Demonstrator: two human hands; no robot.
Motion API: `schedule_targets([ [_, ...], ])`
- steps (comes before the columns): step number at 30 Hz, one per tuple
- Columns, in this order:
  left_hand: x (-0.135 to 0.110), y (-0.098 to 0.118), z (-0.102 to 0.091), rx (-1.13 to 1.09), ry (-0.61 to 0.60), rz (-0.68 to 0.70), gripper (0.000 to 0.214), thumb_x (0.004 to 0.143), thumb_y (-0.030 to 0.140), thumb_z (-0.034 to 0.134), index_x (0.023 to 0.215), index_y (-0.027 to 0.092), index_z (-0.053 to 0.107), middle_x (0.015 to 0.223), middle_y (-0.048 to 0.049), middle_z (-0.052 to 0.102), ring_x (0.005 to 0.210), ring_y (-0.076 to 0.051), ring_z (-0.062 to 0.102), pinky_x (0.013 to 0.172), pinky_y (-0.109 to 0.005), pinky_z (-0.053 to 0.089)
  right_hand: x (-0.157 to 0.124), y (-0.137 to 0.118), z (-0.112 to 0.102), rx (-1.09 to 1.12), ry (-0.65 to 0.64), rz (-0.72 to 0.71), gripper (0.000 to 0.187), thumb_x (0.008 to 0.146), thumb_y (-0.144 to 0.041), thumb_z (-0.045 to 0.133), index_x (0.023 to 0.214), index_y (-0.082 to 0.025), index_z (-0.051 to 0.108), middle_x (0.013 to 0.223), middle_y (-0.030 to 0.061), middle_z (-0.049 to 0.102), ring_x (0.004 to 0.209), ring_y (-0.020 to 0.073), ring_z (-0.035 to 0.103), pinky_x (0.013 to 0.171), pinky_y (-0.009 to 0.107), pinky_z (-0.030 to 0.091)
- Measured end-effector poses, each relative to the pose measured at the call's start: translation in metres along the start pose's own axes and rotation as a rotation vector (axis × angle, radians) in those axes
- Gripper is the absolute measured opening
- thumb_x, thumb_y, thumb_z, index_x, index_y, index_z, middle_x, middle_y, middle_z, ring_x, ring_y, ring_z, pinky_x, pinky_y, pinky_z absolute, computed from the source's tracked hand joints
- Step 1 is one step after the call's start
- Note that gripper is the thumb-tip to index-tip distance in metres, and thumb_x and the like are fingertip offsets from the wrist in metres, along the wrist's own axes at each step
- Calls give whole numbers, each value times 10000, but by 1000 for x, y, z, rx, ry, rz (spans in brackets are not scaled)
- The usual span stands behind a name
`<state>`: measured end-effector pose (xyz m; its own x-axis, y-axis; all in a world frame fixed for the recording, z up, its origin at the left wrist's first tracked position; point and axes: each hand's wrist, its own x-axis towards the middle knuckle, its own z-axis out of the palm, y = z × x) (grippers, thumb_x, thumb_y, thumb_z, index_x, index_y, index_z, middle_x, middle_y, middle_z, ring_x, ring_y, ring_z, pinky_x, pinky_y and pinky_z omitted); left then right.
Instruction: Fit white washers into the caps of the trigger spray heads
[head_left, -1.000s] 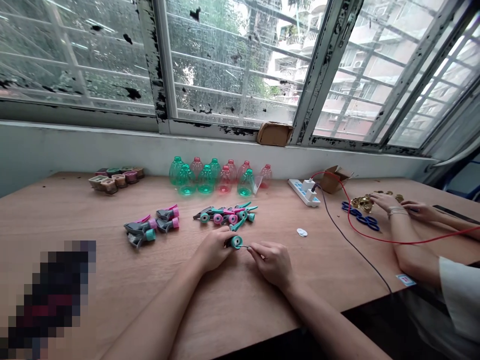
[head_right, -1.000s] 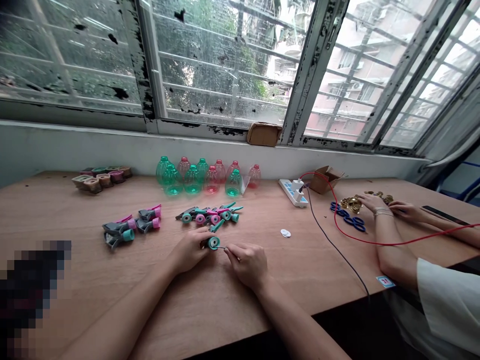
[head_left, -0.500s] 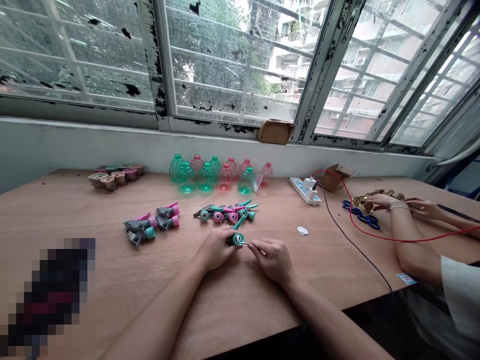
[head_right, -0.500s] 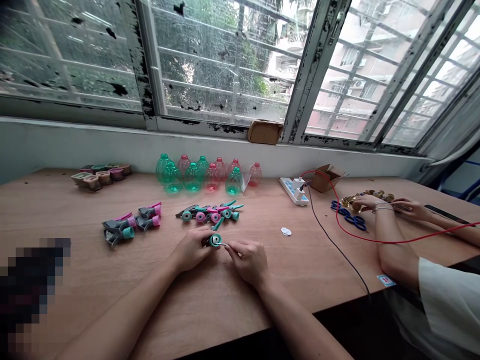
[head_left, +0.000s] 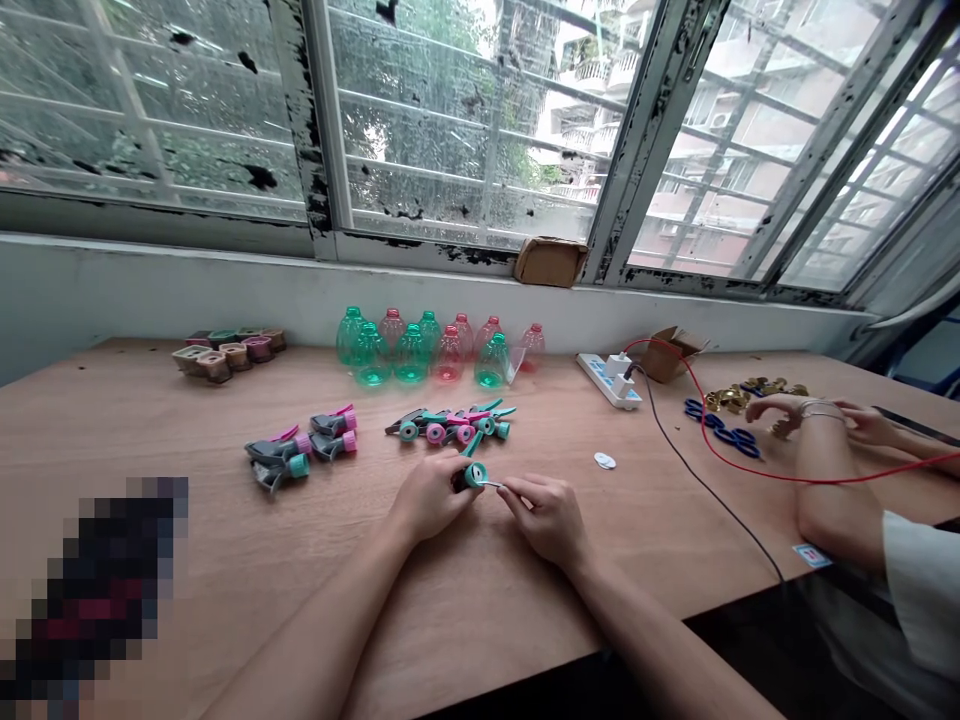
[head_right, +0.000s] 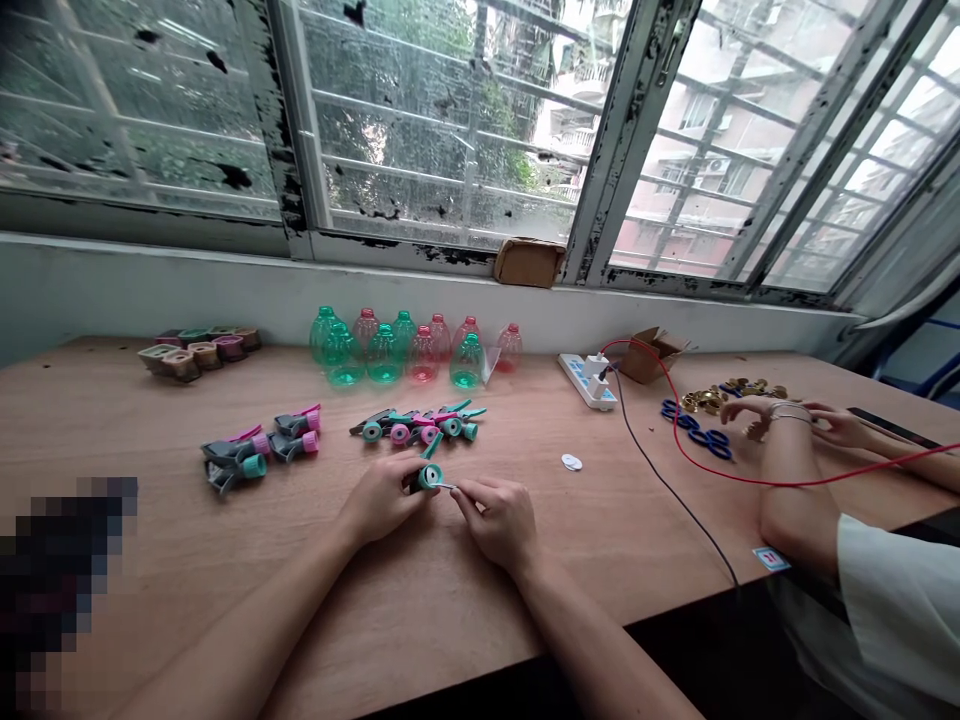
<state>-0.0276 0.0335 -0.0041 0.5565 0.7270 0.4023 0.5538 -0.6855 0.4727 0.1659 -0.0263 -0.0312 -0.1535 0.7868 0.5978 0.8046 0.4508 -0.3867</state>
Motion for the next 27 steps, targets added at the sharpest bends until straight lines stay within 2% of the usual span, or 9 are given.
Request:
schedule_targets([
  [3, -1, -1, -1, 73, 16, -23, 126, 822, 256, 573, 876, 201, 672, 836, -26, 613, 739, -151, 549, 632, -245, 390, 0, 1, -2, 12, 21, 33, 320, 944, -339, 469, 798, -200, 717, 635, 18, 619, 562, 109, 518, 569, 222, 323],
  [6, -1, -1, -7, 242, 32, -22, 186, 836, 201, 551, 977, 241, 665, 915, -29, 611, 786, -168, 557, 636, -258, 383, 1, 2, -2, 18, 40, 70, 303, 937, -349, 478, 828, -205, 722, 651, 20, 628, 568, 116, 526, 566, 225, 337],
  [10, 2, 0, -13, 489, -6, 160, 250, 872, 115, 483, 969, 245, 673, 916, -60, 582, 880, -205, 518, 738, -304, 383, 1, 4, -2, 32, 69, 94, 306, 937, -350, 467, 856, -210, 727, 679, 25, 650, 571, 121, 542, 563, 229, 353],
  [12, 3, 1, -12, 538, -67, 248, 228, 879, 122, 490, 934, 239, 679, 915, -67, 574, 888, -208, 501, 771, -320, 376, 1, 5, -1, 39, 65, 94, 302, 934, -349, 472, 855, -213, 729, 677, 24, 651, 572, 122, 544, 558, 230, 355],
  [14, 4, 1, -9, 560, -111, 273, 200, 882, 145, 507, 918, 235, 682, 913, -68, 569, 887, -206, 494, 768, -320, 371, 1, 5, -1, 38, 53, 95, 291, 929, -348, 484, 853, -217, 732, 657, 20, 643, 573, 125, 542, 560, 230, 356],
  [18, 5, 2, -7, 574, -159, 259, 200, 882, 152, 512, 903, 234, 693, 913, -68, 575, 892, -208, 497, 753, -318, 367, 1, 7, -2, 29, 17, 92, 265, 921, -342, 500, 883, -225, 735, 650, 19, 641, 584, 130, 552, 584, 229, 370],
  [22, 4, 0, -9, 548, -158, 238, 242, 879, 131, 503, 908, 258, 708, 920, -64, 582, 898, -210, 508, 755, -324, 375, 1, 7, -3, 24, -1, 83, 268, 921, -343, 497, 881, -224, 733, 668, 25, 655, 602, 136, 572, 595, 230, 383],
  [27, 2, -1, -6, 461, -147, 107, 308, 848, 92, 490, 933, 273, 724, 883, -52, 577, 863, -188, 537, 699, -282, 405, 1, 5, -4, -23, -25, 44, 233, 908, -331, 520, 910, -241, 735, 710, 11, 676, 624, 120, 595, 600, 216, 377],
])
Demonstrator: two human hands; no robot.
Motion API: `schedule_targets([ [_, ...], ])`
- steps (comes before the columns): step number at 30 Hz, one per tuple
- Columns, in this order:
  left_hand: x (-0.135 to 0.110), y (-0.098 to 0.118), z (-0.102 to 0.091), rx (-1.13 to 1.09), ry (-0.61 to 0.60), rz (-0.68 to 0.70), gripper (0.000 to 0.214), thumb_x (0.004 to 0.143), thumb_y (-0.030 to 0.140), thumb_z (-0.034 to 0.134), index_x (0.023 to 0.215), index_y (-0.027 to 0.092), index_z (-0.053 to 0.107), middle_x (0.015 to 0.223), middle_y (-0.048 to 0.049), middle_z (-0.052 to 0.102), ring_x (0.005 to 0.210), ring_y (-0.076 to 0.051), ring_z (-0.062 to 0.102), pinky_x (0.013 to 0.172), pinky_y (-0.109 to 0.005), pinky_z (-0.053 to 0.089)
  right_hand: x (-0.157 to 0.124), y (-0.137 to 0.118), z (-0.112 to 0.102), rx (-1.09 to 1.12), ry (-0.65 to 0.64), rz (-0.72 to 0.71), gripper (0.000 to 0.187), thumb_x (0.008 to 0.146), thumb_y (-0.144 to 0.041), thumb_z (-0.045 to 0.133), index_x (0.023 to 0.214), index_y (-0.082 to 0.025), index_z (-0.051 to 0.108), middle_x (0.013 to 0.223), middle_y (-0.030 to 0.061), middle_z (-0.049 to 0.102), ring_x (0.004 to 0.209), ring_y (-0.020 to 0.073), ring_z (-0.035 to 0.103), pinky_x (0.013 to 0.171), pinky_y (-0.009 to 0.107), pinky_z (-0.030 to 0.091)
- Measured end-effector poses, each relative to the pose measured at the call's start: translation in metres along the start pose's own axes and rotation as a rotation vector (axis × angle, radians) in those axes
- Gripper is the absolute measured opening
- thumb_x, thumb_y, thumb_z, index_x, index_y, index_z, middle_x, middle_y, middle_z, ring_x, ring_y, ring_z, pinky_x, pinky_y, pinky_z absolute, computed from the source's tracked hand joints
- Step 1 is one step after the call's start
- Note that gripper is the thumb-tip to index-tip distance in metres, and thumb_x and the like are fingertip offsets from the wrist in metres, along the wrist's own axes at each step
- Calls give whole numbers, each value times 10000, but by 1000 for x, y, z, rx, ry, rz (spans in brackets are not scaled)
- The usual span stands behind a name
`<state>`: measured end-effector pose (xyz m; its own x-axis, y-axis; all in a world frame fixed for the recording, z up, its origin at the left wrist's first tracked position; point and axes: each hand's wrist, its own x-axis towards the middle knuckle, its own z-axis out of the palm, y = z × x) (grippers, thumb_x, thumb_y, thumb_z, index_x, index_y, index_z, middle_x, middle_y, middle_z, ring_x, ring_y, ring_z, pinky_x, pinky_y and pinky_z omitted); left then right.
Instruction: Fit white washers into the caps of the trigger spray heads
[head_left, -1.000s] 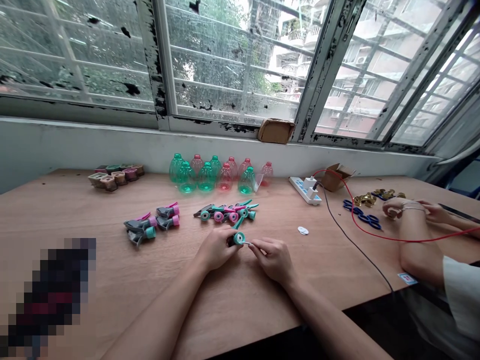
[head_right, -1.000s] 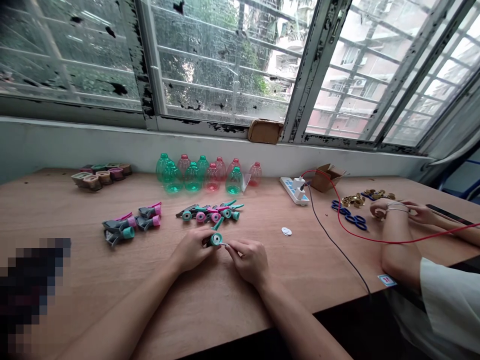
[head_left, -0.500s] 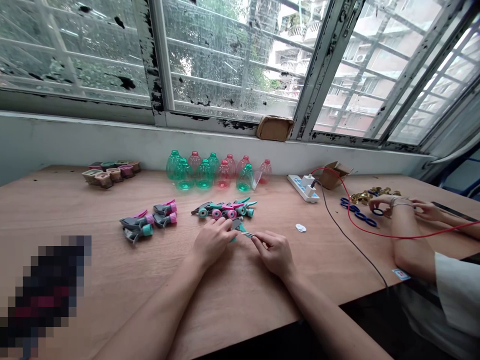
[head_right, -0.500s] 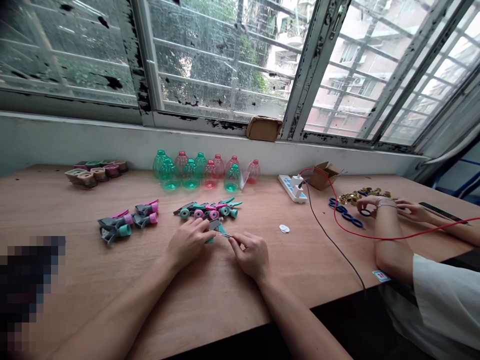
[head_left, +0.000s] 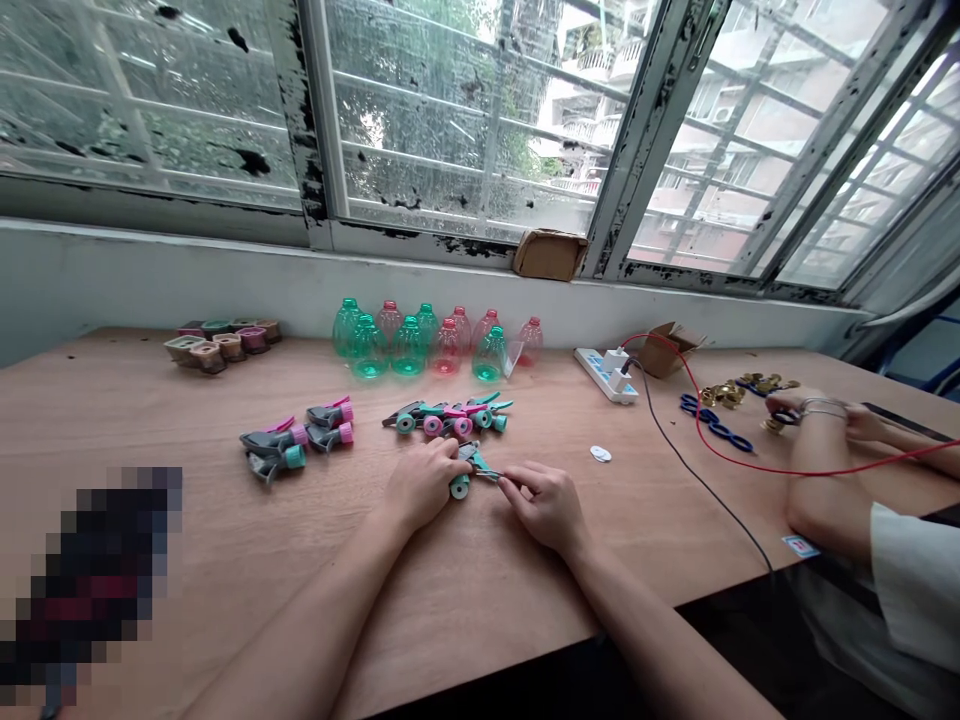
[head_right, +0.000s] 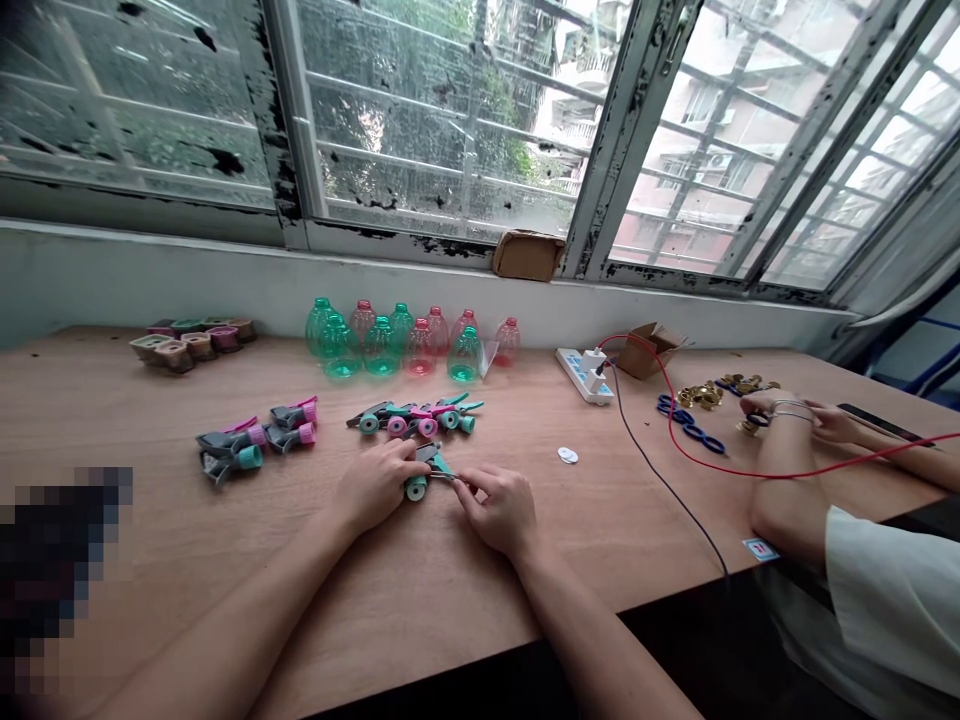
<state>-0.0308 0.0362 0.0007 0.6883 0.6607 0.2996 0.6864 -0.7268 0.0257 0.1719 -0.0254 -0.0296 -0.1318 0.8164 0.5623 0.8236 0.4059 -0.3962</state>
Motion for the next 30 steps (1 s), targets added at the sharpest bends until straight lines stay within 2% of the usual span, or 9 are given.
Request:
schedule_targets([
  [6, -1, 2, 5, -120, 25, -101, 349, 804, 74, 495, 968, 299, 705, 914, -28, 597, 807, -175, 580, 622, -261, 400, 0, -4, 0, -53, -91, -34, 219, 893, -330, 531, 882, -255, 737, 695, 4, 671, 625, 121, 601, 590, 223, 348],
  [10, -2, -2, 7, -290, 111, -178, 316, 753, 79, 523, 959, 245, 696, 924, -28, 635, 797, -171, 594, 655, -256, 417, 0, -5, -1, -25, -122, -5, 200, 877, -328, 543, 885, -230, 717, 721, 10, 681, 630, 130, 603, 606, 227, 367],
  [13, -1, -6, 9, -426, 190, -218, 266, 759, 126, 545, 964, 207, 695, 887, -35, 668, 797, -173, 593, 689, -255, 434, 1, -10, -1, -14, -238, -107, 193, 847, -315, 574, 983, -242, 689, 814, 17, 701, 703, 147, 623, 641, 231, 384],
  [17, 0, -8, 10, -508, 216, -246, 248, 756, 158, 569, 965, 189, 700, 856, -35, 688, 751, -161, 585, 674, -251, 439, 5, -19, 1, -63, -356, -213, 291, 839, -354, 590, 1113, -270, 634, 892, 17, 707, 774, 173, 636, 667, 248, 384],
  [23, 0, -6, 10, -514, 230, -250, 211, 750, 156, 574, 919, 187, 697, 824, -29, 677, 728, -153, 575, 650, -241, 425, 7, -18, 2, 23, -370, -157, 173, 885, -222, 509, 992, -263, 639, 925, -3, 706, 811, 151, 637, 694, 235, 395],
  [30, -1, -5, 9, -509, 246, -235, 205, 736, 127, 568, 876, 199, 698, 849, -25, 688, 754, -157, 586, 653, -236, 426, 2, -7, 0, 126, -391, -186, 172, 828, -181, 573, 971, -242, 648, 875, 15, 675, 786, 158, 606, 705, 242, 414],
])
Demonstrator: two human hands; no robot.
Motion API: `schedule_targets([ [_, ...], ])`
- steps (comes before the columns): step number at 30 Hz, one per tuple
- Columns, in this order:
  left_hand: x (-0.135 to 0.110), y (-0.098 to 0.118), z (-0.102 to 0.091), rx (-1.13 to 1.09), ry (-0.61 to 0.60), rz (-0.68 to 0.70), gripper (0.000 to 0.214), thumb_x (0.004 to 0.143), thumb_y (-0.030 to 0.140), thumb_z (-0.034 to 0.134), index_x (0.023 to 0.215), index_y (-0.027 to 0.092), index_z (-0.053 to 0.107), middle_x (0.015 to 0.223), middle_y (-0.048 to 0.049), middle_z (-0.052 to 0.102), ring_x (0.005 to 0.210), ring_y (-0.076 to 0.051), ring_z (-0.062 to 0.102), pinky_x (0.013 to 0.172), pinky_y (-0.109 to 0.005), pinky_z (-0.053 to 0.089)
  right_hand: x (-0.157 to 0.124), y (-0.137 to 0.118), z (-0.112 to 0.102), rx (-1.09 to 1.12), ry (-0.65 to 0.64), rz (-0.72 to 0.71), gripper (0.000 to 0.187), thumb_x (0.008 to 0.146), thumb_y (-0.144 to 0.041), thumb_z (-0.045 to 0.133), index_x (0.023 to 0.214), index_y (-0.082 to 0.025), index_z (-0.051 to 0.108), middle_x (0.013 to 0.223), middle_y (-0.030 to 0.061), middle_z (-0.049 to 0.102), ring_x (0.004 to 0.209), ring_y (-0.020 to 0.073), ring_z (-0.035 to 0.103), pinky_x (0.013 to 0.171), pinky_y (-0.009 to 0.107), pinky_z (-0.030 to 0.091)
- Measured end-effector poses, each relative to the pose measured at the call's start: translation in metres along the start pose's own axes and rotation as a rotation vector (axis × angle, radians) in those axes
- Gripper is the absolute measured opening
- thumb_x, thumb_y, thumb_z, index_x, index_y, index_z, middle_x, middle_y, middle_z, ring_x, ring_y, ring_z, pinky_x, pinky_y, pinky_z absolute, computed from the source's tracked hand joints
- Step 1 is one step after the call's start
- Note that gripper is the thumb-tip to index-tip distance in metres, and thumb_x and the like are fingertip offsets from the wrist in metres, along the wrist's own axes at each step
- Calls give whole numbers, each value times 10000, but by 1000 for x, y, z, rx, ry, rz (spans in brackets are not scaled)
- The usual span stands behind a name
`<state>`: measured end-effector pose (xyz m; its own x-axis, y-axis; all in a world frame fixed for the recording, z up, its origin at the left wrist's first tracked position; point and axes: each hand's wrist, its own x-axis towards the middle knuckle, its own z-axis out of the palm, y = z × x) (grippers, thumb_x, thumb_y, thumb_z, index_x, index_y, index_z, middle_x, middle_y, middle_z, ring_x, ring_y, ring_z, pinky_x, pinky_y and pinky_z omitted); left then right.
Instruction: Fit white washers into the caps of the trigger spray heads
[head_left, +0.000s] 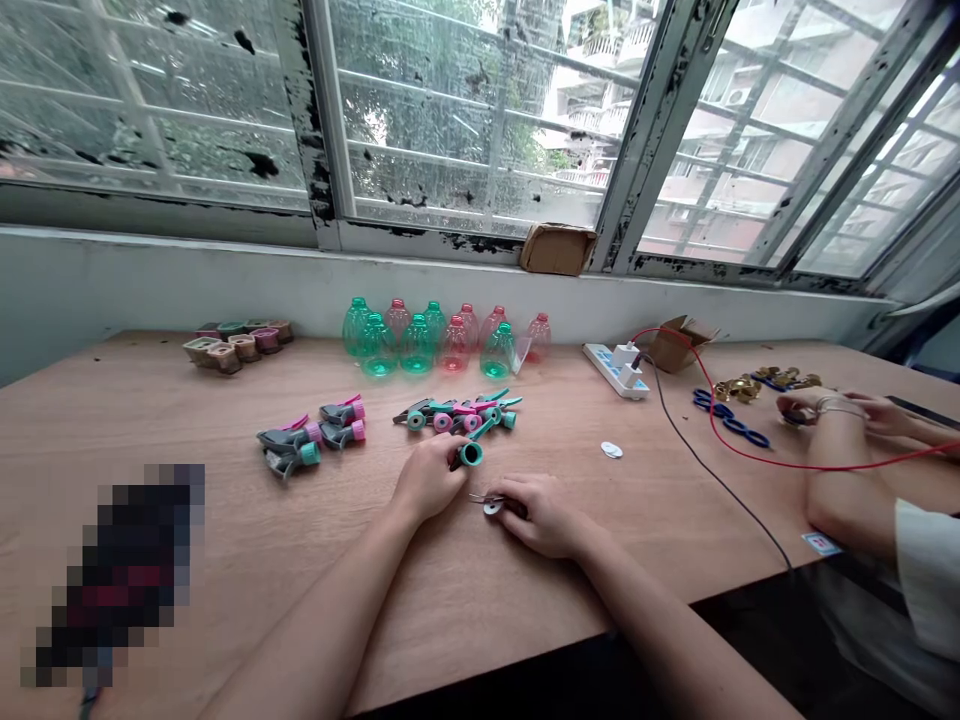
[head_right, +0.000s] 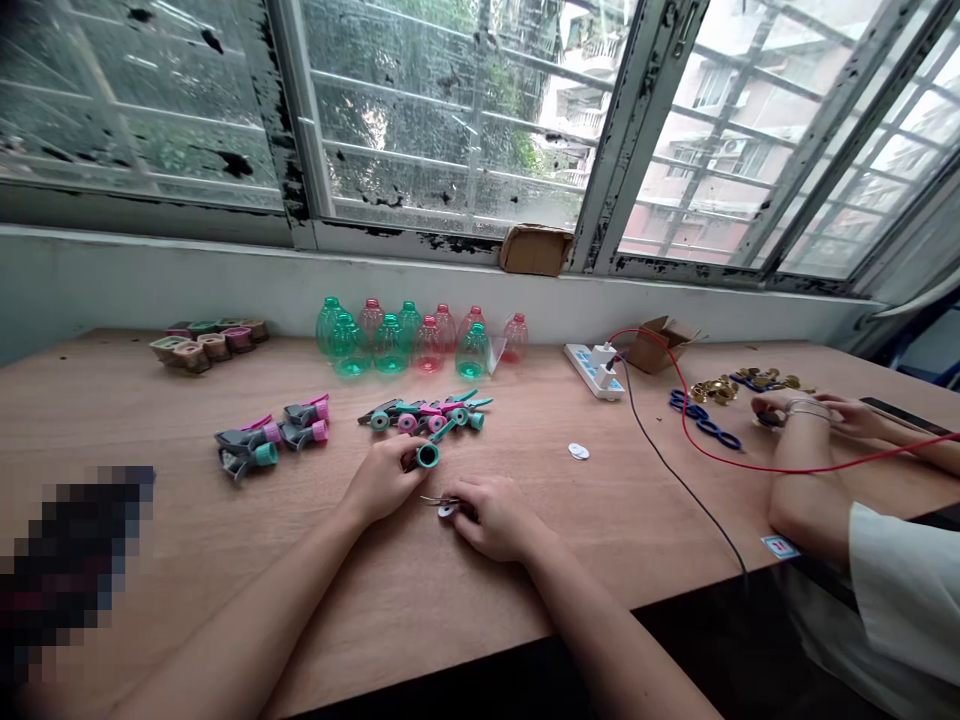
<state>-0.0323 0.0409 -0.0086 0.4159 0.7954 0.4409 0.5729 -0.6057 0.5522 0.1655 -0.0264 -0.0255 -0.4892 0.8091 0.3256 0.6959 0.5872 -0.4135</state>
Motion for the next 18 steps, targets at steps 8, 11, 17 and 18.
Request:
schedule_targets([
  [8, 2, -4, 0, 7, -28, 6, 234, 749, 146, 558, 924, 206, 701, 874, -34, 692, 782, -169, 599, 698, -251, 447, -3, 18, -5, 158, 154, 31, 178, 891, -274, 521, 846, -207, 681, 789, 31, 630, 676, 138, 558, 621, 240, 398],
  [11, 2, -4, -1, 8, -43, -5, 232, 748, 152, 560, 922, 200, 705, 874, -39, 693, 774, -170, 597, 687, -251, 443, -15, 51, -29, 153, 284, 223, 319, 900, -375, 489, 730, -172, 666, 693, 36, 605, 640, 149, 533, 598, 256, 384],
  [17, 1, -2, -2, 0, -51, -21, 224, 752, 165, 558, 912, 210, 709, 890, -38, 696, 779, -170, 595, 659, -245, 424, -51, 133, -93, 295, 330, 705, 407, 686, -515, 674, 691, -110, 723, 611, 54, 638, 583, 151, 529, 551, 261, 370],
  [18, 1, -2, -2, -2, -53, -21, 224, 750, 163, 559, 910, 213, 708, 887, -35, 696, 780, -170, 594, 658, -245, 422, -54, 141, -100, 316, 342, 769, 408, 652, -506, 705, 707, -103, 735, 615, 65, 648, 579, 153, 534, 536, 261, 365],
])
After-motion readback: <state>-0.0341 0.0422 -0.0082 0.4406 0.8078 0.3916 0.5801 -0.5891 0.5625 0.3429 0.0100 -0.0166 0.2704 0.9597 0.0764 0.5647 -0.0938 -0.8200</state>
